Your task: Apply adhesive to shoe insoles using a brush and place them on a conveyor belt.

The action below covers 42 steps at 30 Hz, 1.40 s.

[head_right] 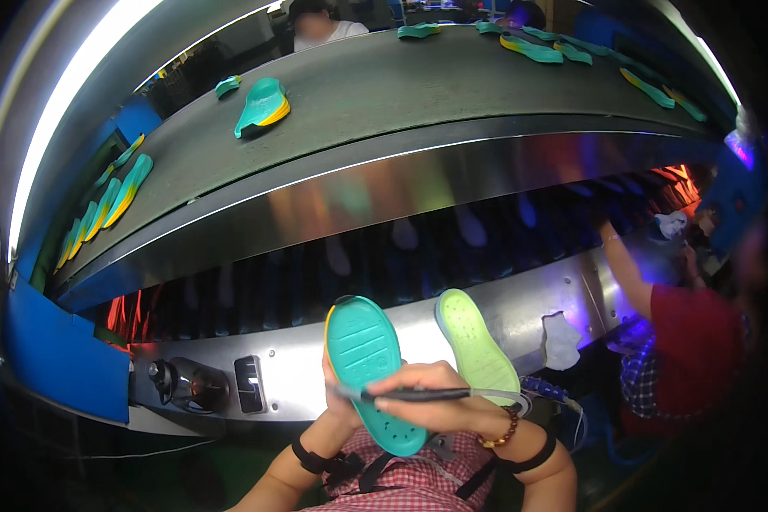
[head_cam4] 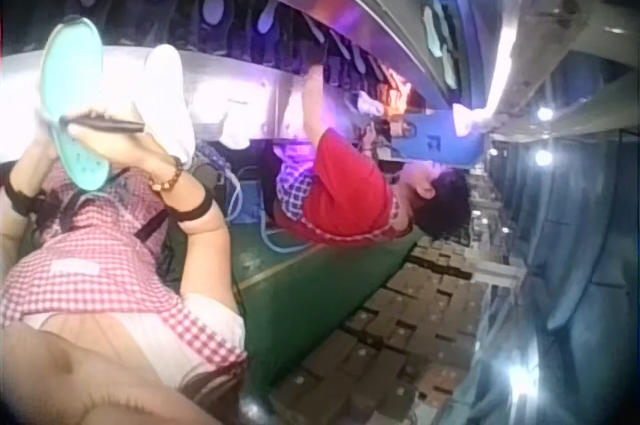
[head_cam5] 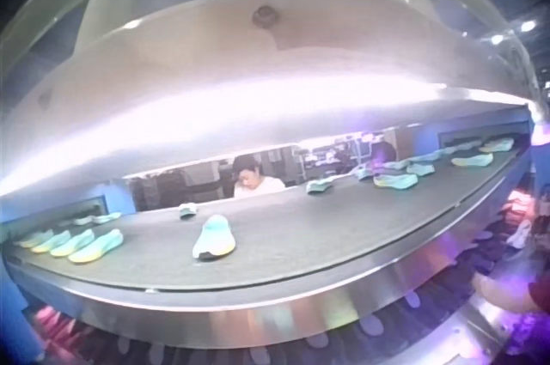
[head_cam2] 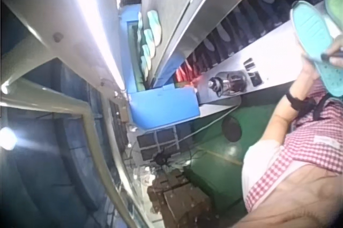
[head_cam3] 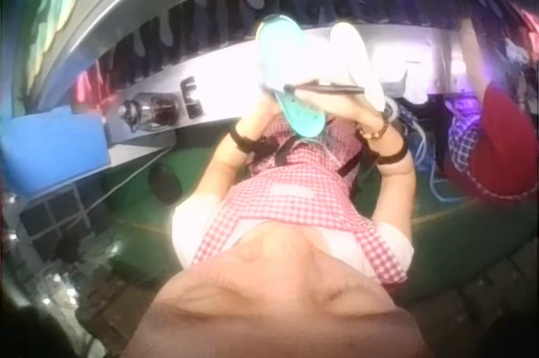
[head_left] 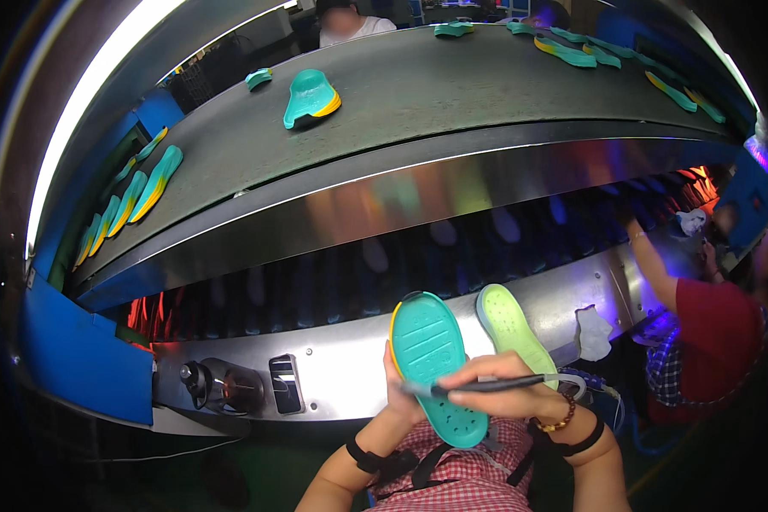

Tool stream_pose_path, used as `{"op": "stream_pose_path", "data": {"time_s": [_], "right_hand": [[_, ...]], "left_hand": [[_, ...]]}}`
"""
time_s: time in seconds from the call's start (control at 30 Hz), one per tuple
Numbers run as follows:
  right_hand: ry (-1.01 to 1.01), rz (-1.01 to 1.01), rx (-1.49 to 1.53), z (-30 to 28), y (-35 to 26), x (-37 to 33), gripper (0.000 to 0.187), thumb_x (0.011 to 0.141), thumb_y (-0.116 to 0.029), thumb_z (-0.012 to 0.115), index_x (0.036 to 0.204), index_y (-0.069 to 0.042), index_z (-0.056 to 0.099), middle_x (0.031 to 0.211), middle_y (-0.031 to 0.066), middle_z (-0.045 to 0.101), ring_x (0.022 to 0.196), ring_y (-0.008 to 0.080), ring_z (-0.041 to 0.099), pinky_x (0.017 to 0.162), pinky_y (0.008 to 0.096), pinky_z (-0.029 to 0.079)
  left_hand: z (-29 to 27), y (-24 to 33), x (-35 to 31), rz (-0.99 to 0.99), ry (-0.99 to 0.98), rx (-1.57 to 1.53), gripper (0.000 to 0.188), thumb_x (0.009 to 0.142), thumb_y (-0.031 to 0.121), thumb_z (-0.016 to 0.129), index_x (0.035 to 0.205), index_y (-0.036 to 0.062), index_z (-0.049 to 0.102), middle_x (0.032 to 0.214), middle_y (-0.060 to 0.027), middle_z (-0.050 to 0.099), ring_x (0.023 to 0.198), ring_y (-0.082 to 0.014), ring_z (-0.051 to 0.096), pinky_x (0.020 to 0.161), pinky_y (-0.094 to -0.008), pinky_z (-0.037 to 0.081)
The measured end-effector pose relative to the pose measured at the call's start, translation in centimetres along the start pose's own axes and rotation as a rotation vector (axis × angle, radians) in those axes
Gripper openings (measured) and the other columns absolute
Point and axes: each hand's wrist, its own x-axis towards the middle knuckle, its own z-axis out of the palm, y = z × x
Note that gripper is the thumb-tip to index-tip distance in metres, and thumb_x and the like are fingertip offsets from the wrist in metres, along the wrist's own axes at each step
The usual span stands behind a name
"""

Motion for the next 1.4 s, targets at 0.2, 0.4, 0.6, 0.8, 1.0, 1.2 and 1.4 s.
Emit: {"op": "stream_pose_path", "data": {"time_s": [0.2, 0.4, 0.6, 0.8, 1.0, 1.2, 1.4], "right_hand": [[0.137, 0.07, 0.214, -1.1, 0.8, -0.1, 0.02, 0.075, -0.003, 0.065, 0.095, -0.001, 0.064, 0.088, 0.0092, 0.065, 0.081, 0.012, 0.06, 0.072, 0.0241, 0.049], [-0.028, -0.253, 0.032, -0.9, 0.7, -1.2, 0.023, 0.071, -0.001, 0.066, 0.095, 0.0, 0.063, 0.088, 0.0117, 0.064, 0.08, 0.0188, 0.062, 0.071, 0.0262, 0.049], [-0.109, -0.379, -0.02, -0.2, 0.9, -1.5, 0.021, 0.07, 0.0, 0.067, 0.091, 0.0, 0.063, 0.089, 0.0124, 0.064, 0.081, 0.0217, 0.062, 0.072, 0.0279, 0.05], [0.086, -0.282, -0.017, -1.2, 2.3, -1.9, 0.023, 0.07, 0.0, 0.066, 0.093, -0.001, 0.064, 0.088, 0.0115, 0.064, 0.083, 0.0211, 0.062, 0.074, 0.0295, 0.05], [-0.017, -0.232, 0.16, -1.5, 1.7, -2.5, 0.023, 0.071, 0.002, 0.065, 0.094, 0.0, 0.063, 0.092, 0.0116, 0.064, 0.082, 0.0222, 0.062, 0.074, 0.029, 0.05], [-0.13, -0.272, 0.094, -1.1, 2.1, -2.6, 0.021, 0.072, 0.002, 0.064, 0.093, -0.001, 0.065, 0.097, 0.0143, 0.062, 0.094, 0.0192, 0.057, 0.085, 0.0306, 0.045], [0.106, -0.043, 0.768, -0.1, 3.4, -2.6, 0.021, 0.076, 0.005, 0.06, 0.097, 0.004, 0.06, 0.103, 0.0175, 0.059, 0.09, 0.0219, 0.058, 0.084, 0.0289, 0.045]], "left_hand": [[1.4, 0.7, -0.1, 0.098, 0.096, 0.132, 0.084, 0.078, 0.07, 0.009, 0.122, 0.006, 0.041, 0.104, -0.019, 0.055, 0.091, -0.0303, 0.057, 0.081, -0.0423, 0.046], [2.4, 2.0, -0.2, 0.24, -0.035, 0.18, 0.087, 0.075, 0.073, 0.009, 0.118, 0.0052, 0.043, 0.095, -0.0198, 0.056, 0.081, -0.0324, 0.058, 0.07, -0.043, 0.048], [3.0, 3.1, -0.2, 0.435, -0.039, 0.2, 0.088, 0.075, 0.074, 0.009, 0.11, 0.0028, 0.048, 0.088, -0.0204, 0.056, 0.076, -0.0311, 0.057, 0.068, -0.0417, 0.048], [4.3, 3.3, -0.4, 0.55, 0.069, 0.271, 0.089, 0.075, 0.074, 0.01, 0.11, 0.0015, 0.048, 0.086, -0.0206, 0.055, 0.074, -0.0302, 0.057, 0.067, -0.0409, 0.048], [4.3, 3.8, -0.5, 0.514, 0.036, 0.324, 0.09, 0.074, 0.075, 0.009, 0.111, 0.0022, 0.047, 0.088, -0.0199, 0.055, 0.074, -0.0297, 0.057, 0.066, -0.0402, 0.048], [4.6, 4.0, -0.5, 0.49, 0.013, 0.367, 0.092, 0.073, 0.076, 0.008, 0.114, 0.0027, 0.045, 0.09, -0.0198, 0.055, 0.075, -0.0284, 0.057, 0.067, -0.0387, 0.048], [5.7, 2.9, -0.7, 0.342, 0.122, 0.123, 0.085, 0.077, 0.071, 0.029, 0.129, 0.0033, 0.033, 0.119, -0.0211, 0.046, 0.1, -0.0323, 0.052, 0.088, -0.0458, 0.043]]}}
